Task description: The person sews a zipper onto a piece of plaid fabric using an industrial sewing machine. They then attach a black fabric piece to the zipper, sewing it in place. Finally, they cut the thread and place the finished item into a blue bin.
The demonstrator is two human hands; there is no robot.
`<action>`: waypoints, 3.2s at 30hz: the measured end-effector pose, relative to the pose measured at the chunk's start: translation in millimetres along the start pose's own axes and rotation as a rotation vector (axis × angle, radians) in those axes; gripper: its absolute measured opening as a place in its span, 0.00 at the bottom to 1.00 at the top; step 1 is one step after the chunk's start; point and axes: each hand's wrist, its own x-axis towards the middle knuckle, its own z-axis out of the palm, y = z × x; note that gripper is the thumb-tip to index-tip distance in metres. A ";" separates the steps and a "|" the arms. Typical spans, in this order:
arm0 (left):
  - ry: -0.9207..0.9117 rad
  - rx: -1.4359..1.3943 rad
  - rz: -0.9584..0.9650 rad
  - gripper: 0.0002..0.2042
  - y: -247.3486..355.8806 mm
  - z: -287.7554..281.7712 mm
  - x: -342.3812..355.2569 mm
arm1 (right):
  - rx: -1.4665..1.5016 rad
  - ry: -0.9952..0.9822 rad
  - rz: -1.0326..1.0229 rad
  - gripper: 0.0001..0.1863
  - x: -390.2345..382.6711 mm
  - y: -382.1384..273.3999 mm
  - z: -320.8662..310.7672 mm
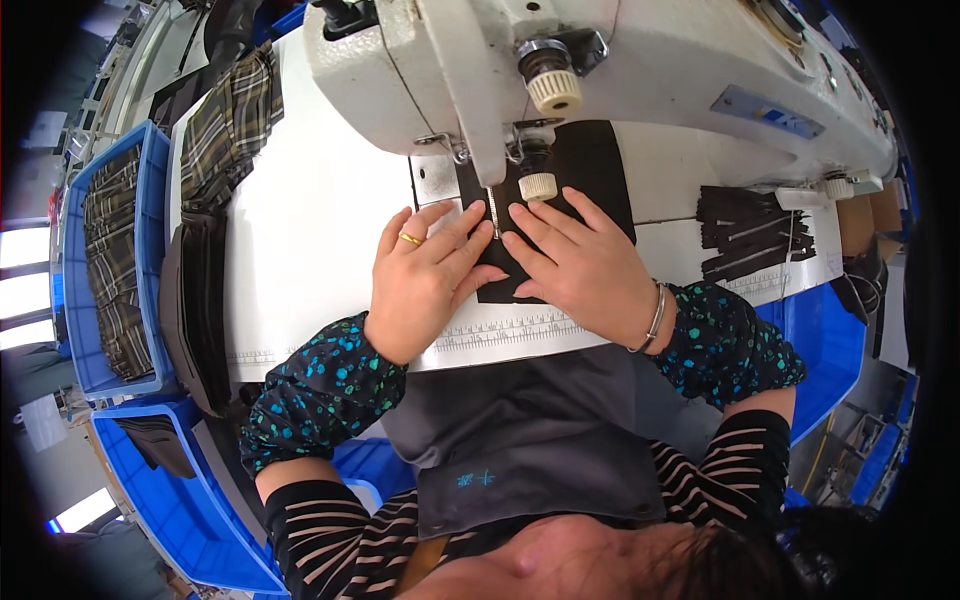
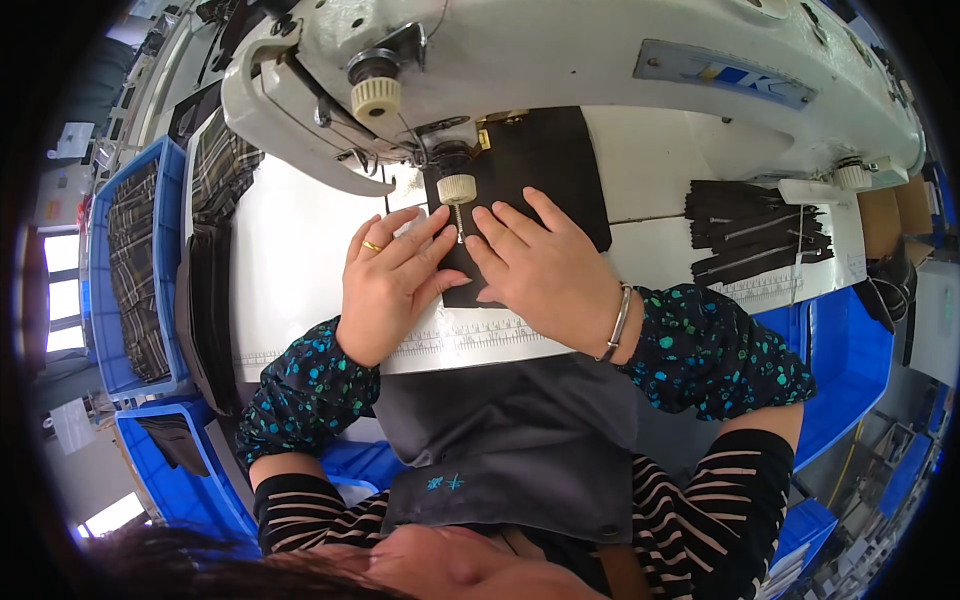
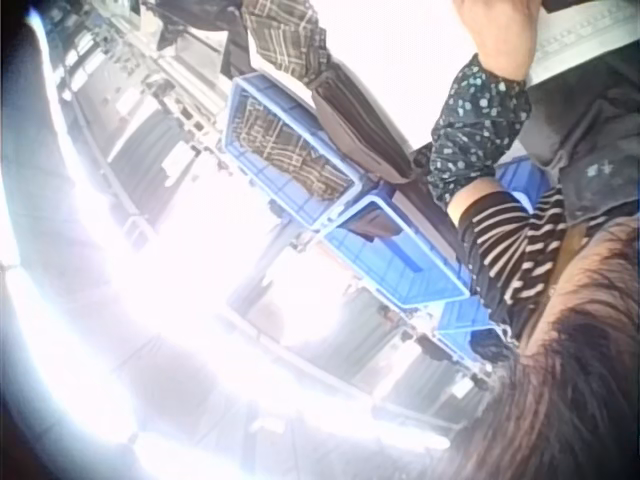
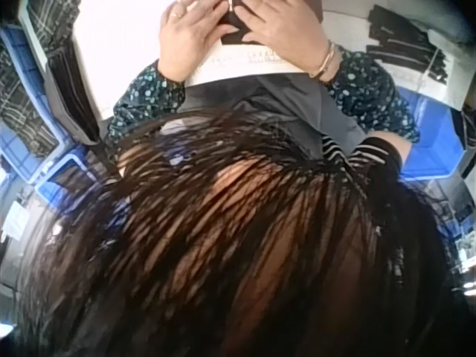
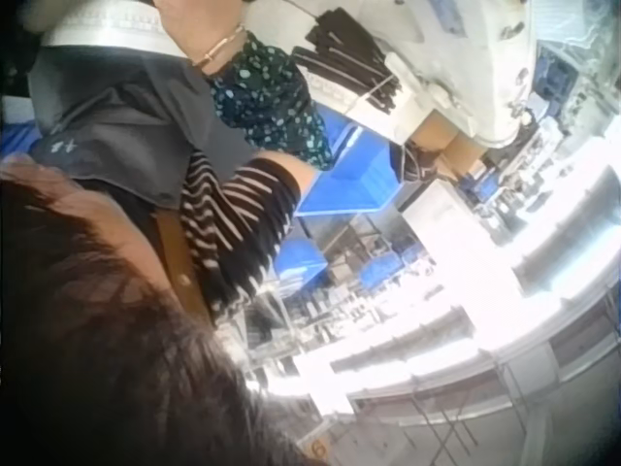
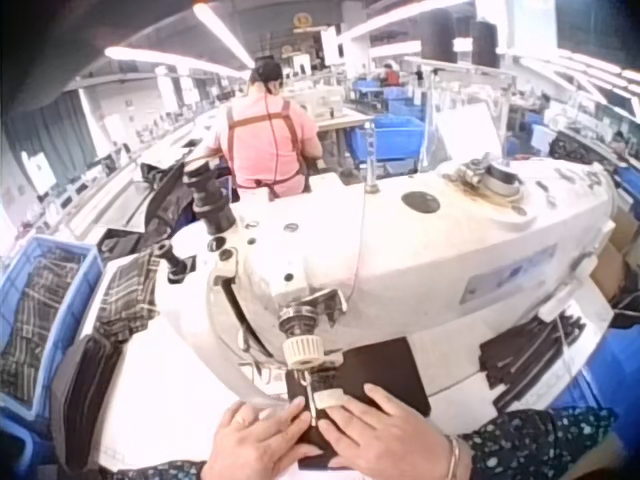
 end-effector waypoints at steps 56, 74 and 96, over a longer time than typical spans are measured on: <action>0.069 0.058 -0.013 0.17 -29.9 15.2 34.1 | 0.036 0.190 0.045 0.22 38.5 34.0 18.1; 0.033 0.063 0.010 0.19 -22.3 4.8 26.1 | -0.075 -0.113 -0.069 0.24 21.9 -12.1 -11.2; 0.012 0.139 -0.022 0.26 -12.6 6.9 30.2 | -0.072 0.118 0.052 0.13 33.3 31.9 7.0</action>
